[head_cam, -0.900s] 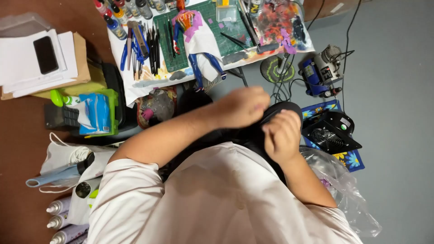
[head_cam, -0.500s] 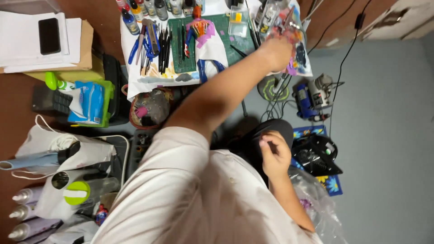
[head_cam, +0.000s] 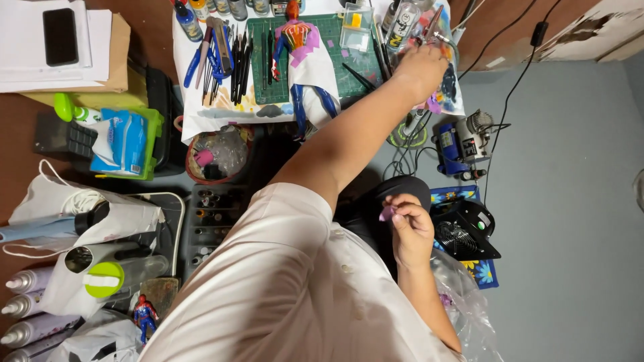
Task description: Carefully applying masking tape and paper to an action figure to protect specific areas during a painting process.
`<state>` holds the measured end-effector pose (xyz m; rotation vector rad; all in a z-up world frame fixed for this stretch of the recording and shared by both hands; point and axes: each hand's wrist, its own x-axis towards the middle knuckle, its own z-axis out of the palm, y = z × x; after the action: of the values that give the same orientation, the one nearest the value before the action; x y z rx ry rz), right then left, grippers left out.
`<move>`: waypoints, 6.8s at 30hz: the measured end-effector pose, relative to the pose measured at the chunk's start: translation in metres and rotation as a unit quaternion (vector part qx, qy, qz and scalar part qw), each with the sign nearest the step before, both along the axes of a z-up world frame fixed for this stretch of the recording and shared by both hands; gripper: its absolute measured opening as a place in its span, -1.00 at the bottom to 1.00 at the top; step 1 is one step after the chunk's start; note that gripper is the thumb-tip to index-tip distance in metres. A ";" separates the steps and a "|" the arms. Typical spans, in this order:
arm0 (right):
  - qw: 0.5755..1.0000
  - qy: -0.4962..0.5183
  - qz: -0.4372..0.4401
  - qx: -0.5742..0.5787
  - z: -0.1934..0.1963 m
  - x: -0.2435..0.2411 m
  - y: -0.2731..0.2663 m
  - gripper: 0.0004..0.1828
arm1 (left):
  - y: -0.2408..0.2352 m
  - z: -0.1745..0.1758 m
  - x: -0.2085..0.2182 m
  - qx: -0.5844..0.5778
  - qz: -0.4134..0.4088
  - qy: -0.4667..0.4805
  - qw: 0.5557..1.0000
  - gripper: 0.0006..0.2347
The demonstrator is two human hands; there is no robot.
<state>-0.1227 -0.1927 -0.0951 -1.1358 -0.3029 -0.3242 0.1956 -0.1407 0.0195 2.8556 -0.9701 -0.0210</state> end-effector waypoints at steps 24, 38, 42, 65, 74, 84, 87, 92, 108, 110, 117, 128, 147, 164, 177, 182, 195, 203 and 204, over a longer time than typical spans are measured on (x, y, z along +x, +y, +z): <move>0.897 -0.111 -0.136 -0.405 0.093 0.115 0.059 0.00 | 0.283 -0.088 -0.157 -0.510 0.349 0.155 0.771 -0.93; 0.577 0.029 -0.083 -0.812 0.155 0.161 0.131 0.00 | 0.231 -0.111 -0.142 -0.704 0.159 0.471 0.508 -0.69; 0.598 0.009 -0.103 -0.795 0.152 0.155 0.122 0.00 | 0.224 -0.099 -0.152 -0.693 0.172 0.445 0.541 -0.63; 0.970 -0.069 -0.056 -0.225 0.012 0.108 0.003 0.05 | 0.263 -0.079 -0.191 -0.599 0.115 0.080 0.788 -0.86; 0.968 -0.097 -0.115 -0.202 0.011 0.107 -0.006 -0.05 | 0.316 -0.040 -0.207 -0.577 0.170 -0.015 0.799 -0.95; 0.971 -0.058 -0.099 -0.209 0.027 0.087 0.002 -0.11 | 0.445 -0.180 -0.196 -0.665 0.373 -0.218 0.609 -0.93; 0.971 -0.060 -0.105 -0.208 0.019 0.092 0.001 -0.10 | 0.537 -0.220 -0.187 -0.418 0.468 -0.353 0.694 -0.80; 0.968 -0.058 -0.113 -0.217 0.022 0.092 0.010 -0.07 | 0.647 -0.275 -0.176 -0.166 0.592 -0.345 0.709 -0.76; 0.934 -0.095 -0.129 -0.320 0.049 0.088 0.055 -0.14 | 0.652 -0.152 -0.182 -0.506 0.444 -0.555 0.488 -0.97; 0.935 -0.085 -0.128 -0.320 0.051 0.088 0.057 -0.14 | 0.599 -0.097 -0.206 -0.520 0.424 -0.525 0.523 -0.94; 0.942 -0.153 -0.109 -0.279 0.040 0.111 0.057 -0.04 | 0.449 -0.071 -0.244 -0.778 0.174 -0.139 0.587 -0.63; 0.939 -0.160 -0.139 -0.270 0.040 0.106 0.057 -0.09 | 0.324 0.066 -0.280 -0.754 -0.294 0.242 0.536 -0.78; 0.778 -0.181 -0.330 -0.502 0.079 0.083 0.052 -0.15 | 0.322 0.080 -0.206 -0.235 0.125 -0.355 0.896 -0.81; 0.756 -0.176 -0.362 -0.517 0.083 0.093 0.050 -0.16 | 0.274 0.107 -0.282 -0.086 0.139 -0.155 0.974 -0.74; 0.752 -0.160 -0.368 -0.523 0.085 0.093 0.053 -0.15 | 0.227 0.103 -0.280 -0.225 0.044 -0.085 0.970 -0.68; 0.758 -0.162 -0.365 -0.515 0.088 0.091 0.053 -0.18 | 0.222 0.073 -0.261 -0.312 0.040 -0.129 0.940 -0.70; 0.795 -0.152 -0.329 -0.486 0.078 0.092 0.039 -0.22 | 0.227 0.058 -0.268 -0.389 0.089 -0.030 0.917 -0.72; 0.764 -0.170 -0.360 -0.507 0.092 0.092 0.046 -0.13 | 0.263 0.070 -0.278 -0.248 0.155 -0.019 0.956 -0.65; 0.763 -0.175 -0.363 -0.505 0.088 0.092 0.045 -0.13 | 0.268 0.072 -0.280 -0.218 0.162 -0.040 0.962 -0.66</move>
<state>-0.0302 -0.1474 -0.0067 -2.2738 -0.3633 -1.1698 -0.0846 0.1275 0.0916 2.5738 -0.4344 0.3019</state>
